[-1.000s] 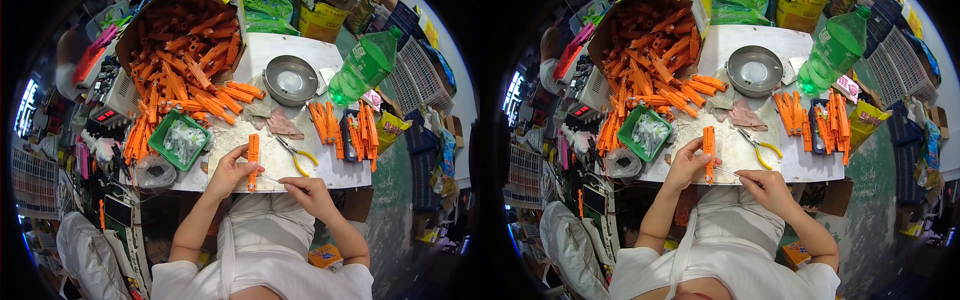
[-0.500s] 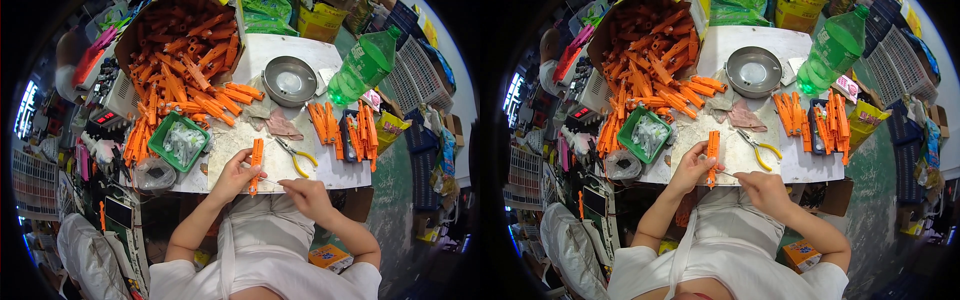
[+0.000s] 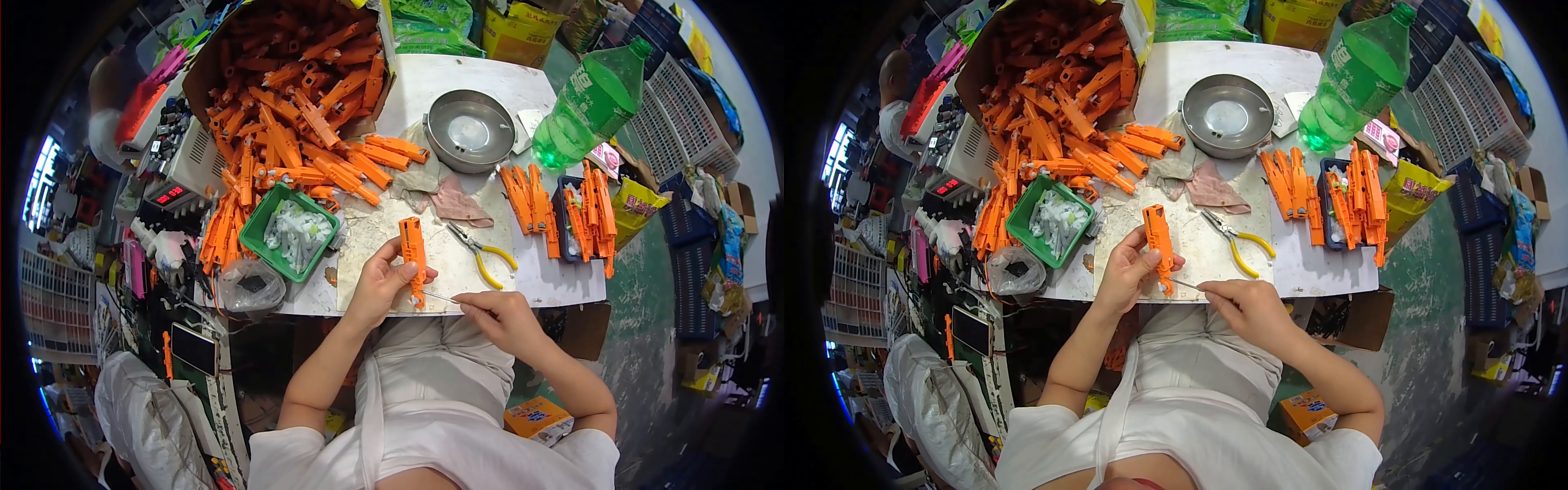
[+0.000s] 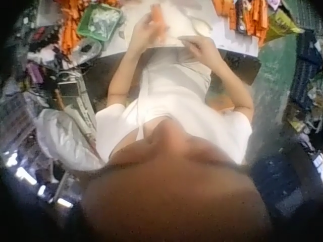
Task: The person assembles small orange plastic components for toy guns using a soldering iron and pliers.
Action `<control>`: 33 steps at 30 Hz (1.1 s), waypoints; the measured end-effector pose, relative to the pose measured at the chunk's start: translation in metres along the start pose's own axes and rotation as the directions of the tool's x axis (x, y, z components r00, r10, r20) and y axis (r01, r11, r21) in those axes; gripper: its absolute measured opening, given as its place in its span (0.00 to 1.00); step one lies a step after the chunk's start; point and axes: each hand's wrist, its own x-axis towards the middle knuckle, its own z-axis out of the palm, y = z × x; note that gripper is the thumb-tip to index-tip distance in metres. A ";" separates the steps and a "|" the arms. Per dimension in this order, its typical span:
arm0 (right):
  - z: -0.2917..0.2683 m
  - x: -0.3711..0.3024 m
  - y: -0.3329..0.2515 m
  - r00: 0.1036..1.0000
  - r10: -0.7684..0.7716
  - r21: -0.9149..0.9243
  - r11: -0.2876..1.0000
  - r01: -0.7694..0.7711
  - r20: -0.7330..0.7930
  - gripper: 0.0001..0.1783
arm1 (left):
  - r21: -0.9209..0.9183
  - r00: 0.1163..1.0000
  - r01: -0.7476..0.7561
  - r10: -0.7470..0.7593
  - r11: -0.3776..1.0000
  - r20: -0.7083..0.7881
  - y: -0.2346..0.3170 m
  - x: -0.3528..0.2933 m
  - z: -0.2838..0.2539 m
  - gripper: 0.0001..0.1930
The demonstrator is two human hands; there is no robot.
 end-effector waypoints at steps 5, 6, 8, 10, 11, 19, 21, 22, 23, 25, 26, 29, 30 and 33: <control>-0.009 0.015 0.016 0.887 0.341 0.281 0.859 -0.429 0.312 0.10 | 0.034 1.000 -0.001 0.001 0.999 0.002 -0.007 0.000 0.001 0.24; -0.009 0.013 0.015 0.888 0.343 0.281 0.858 -0.429 0.308 0.10 | 0.049 1.000 0.017 -0.015 0.999 -0.027 -0.008 0.000 0.003 0.23; -0.006 0.011 0.006 0.986 0.075 -0.052 0.996 -0.068 0.146 0.12 | 0.066 0.997 0.033 -0.029 0.997 -0.068 -0.010 -0.001 0.004 0.23; -0.007 0.005 -0.009 0.977 -0.119 -0.335 0.926 0.173 0.175 0.15 | 0.036 0.990 -0.001 0.006 0.999 -0.143 -0.012 -0.002 0.007 0.21; -0.007 0.003 -0.013 0.923 -0.288 -0.574 0.723 0.384 0.255 0.17 | 0.034 0.990 0.001 0.004 0.999 -0.143 -0.012 -0.003 0.007 0.21; -0.014 0.031 0.013 0.972 -0.217 -0.565 0.815 0.129 -0.092 0.14 | -0.263 0.971 -0.160 0.104 0.951 -0.218 -0.019 -0.004 0.002 0.20; -0.006 0.048 0.026 0.951 -0.270 -0.637 0.762 0.116 -0.150 0.14 | -0.305 0.970 -0.186 0.126 0.934 -0.206 -0.025 -0.004 0.003 0.20; 0.001 0.057 0.029 0.923 -0.333 -0.697 0.708 0.110 -0.194 0.14 | -0.343 0.966 -0.221 0.155 0.913 -0.209 -0.026 -0.005 0.003 0.20; 0.009 0.060 0.028 0.921 -0.321 -0.624 0.772 0.119 -0.222 0.16 | -0.339 0.964 -0.227 0.159 0.913 -0.215 -0.027 -0.006 0.004 0.20; 0.029 0.061 0.016 0.945 -0.239 -0.404 0.905 0.135 -0.221 0.18 | -0.352 0.929 -0.296 0.181 0.888 -0.323 -0.031 -0.007 0.010 0.21; 0.040 0.060 0.010 0.968 -0.152 -0.160 0.980 0.121 -0.199 0.20 | -0.348 0.925 -0.300 0.182 0.888 -0.333 -0.034 -0.009 0.011 0.21; 0.061 0.060 0.003 0.983 -0.121 -0.118 0.987 0.105 -0.141 0.23 | -0.382 0.912 -0.320 0.174 0.867 -0.370 -0.037 -0.014 0.008 0.24; 0.064 0.061 0.002 0.987 -0.104 -0.071 0.993 0.095 -0.126 0.23 | -0.379 0.910 -0.320 0.171 0.868 -0.377 -0.035 -0.017 0.006 0.24; 0.058 0.058 0.006 0.984 -0.156 -0.139 0.980 0.143 -0.091 0.22 | -0.052 0.879 -0.299 0.254 0.953 -0.403 -0.017 -0.034 0.002 0.29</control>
